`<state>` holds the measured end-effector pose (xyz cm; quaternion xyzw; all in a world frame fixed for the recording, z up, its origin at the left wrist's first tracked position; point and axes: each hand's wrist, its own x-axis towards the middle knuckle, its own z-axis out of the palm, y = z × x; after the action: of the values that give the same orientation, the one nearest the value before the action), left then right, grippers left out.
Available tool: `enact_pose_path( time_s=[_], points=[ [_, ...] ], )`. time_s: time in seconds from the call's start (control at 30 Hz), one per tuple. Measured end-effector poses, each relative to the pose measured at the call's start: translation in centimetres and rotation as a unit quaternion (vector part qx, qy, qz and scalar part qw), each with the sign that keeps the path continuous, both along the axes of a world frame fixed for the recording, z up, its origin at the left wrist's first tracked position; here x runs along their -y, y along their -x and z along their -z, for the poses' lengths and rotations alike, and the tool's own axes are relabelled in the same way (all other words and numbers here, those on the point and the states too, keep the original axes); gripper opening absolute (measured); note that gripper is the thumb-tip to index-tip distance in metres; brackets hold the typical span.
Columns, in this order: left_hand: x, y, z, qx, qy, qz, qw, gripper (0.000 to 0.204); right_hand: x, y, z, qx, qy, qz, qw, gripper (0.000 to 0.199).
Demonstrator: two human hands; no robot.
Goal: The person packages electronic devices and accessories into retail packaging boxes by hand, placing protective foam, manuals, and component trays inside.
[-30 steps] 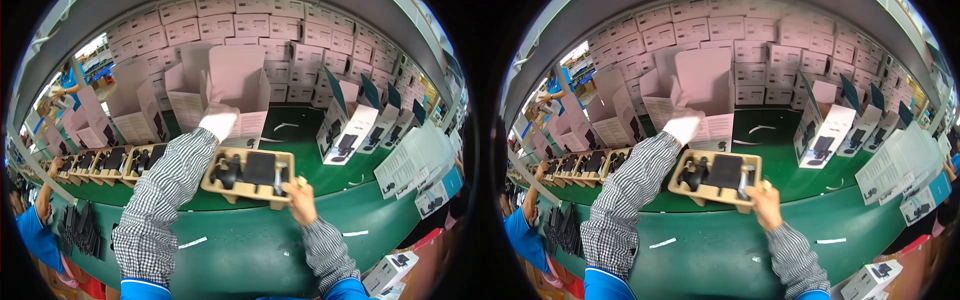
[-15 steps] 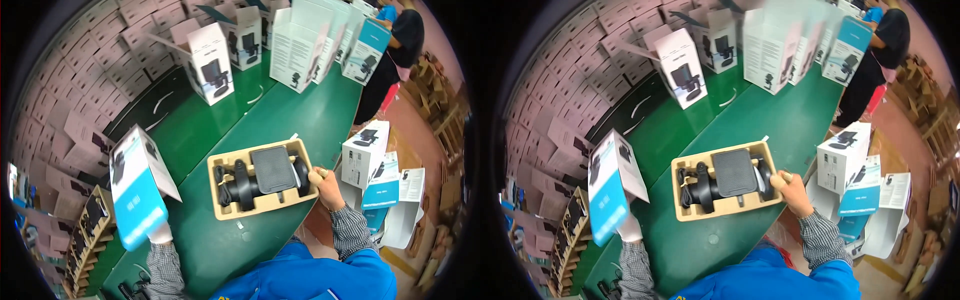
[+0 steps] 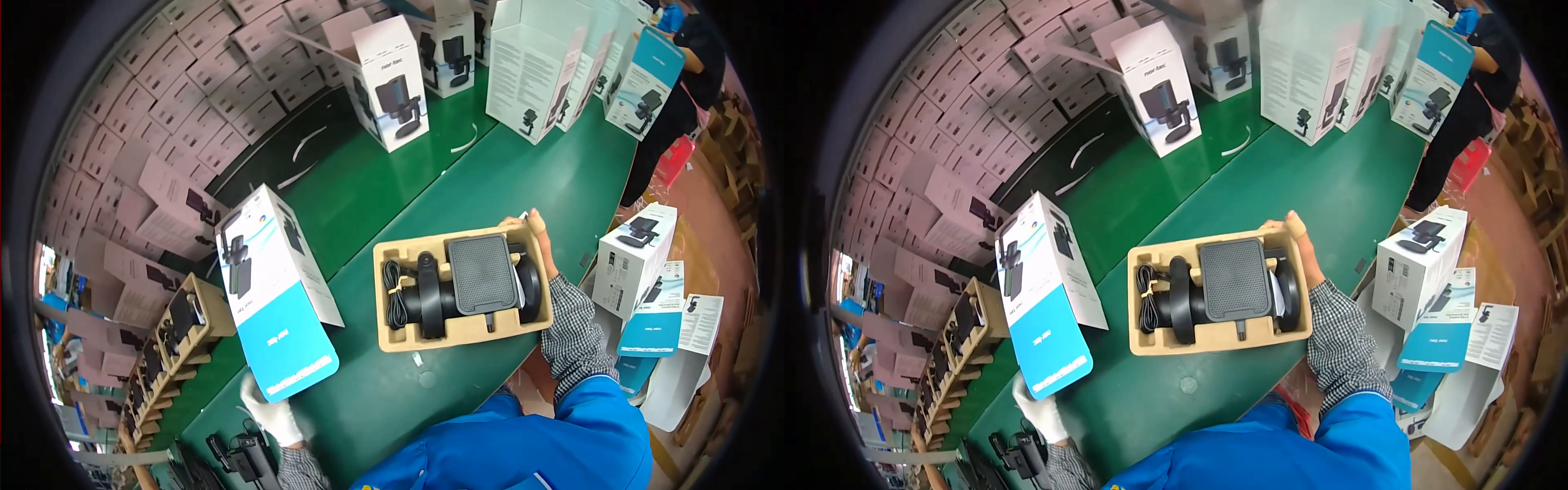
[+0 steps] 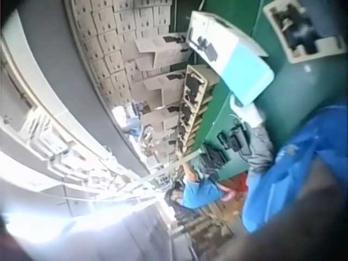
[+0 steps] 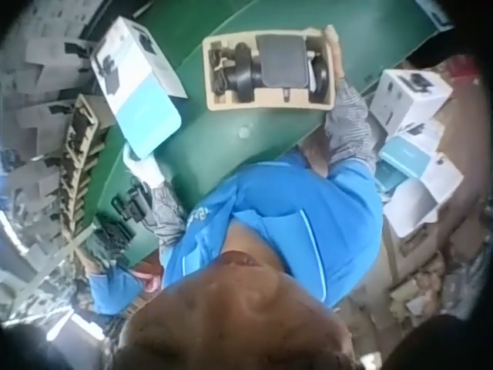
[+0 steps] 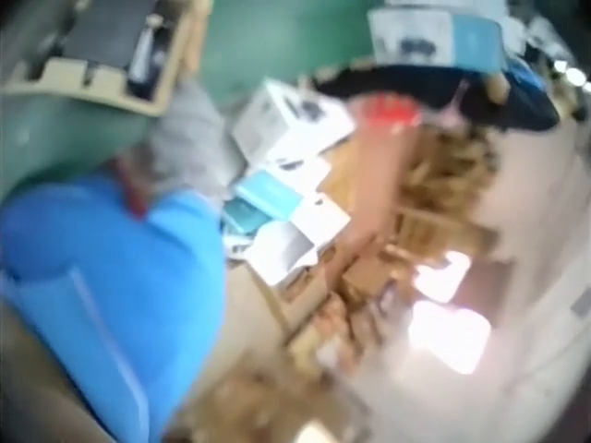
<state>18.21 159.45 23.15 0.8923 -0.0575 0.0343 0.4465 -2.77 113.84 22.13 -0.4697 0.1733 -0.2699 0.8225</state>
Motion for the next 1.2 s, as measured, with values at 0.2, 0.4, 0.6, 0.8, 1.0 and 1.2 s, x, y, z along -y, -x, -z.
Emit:
enact_pose_path(
  time_s=[0.2, 0.4, 0.6, 0.8, 1.0, 1.2],
  points=[
    [5.3, -5.5, -5.1, 0.247, -0.115, 0.2, 0.941, 0.071, -0.7, -0.3, 1.0, 0.099, -0.132, 0.034, 0.986, 0.047],
    [6.8, -5.1, -7.4, 0.205, -0.116, 0.308, 0.922, 0.062, -0.5, 1.0, -1.7, 0.064, -0.091, 0.241, 0.964, 0.047],
    [7.8, -4.6, -8.4, 0.301, -0.211, 0.307, 0.878, 0.055, 2.3, 2.8, -2.3, -0.211, 0.191, 0.36, 0.888, 0.049],
    [8.6, -5.4, -10.8, 0.336, -0.331, 0.362, 0.804, 0.048, 2.0, 2.0, -3.2, -0.147, 0.144, 0.262, 0.943, 0.046],
    [10.1, -8.2, -13.5, 0.314, -0.188, 0.422, 0.829, 0.034, -3.0, -1.7, -4.3, -0.019, -0.135, 0.192, 0.972, 0.046],
    [12.6, -9.1, -17.4, 0.024, 0.079, 0.242, 0.967, 0.04, -1.0, -0.2, -4.5, 0.069, -0.066, 0.035, 0.995, 0.052]
  ],
)
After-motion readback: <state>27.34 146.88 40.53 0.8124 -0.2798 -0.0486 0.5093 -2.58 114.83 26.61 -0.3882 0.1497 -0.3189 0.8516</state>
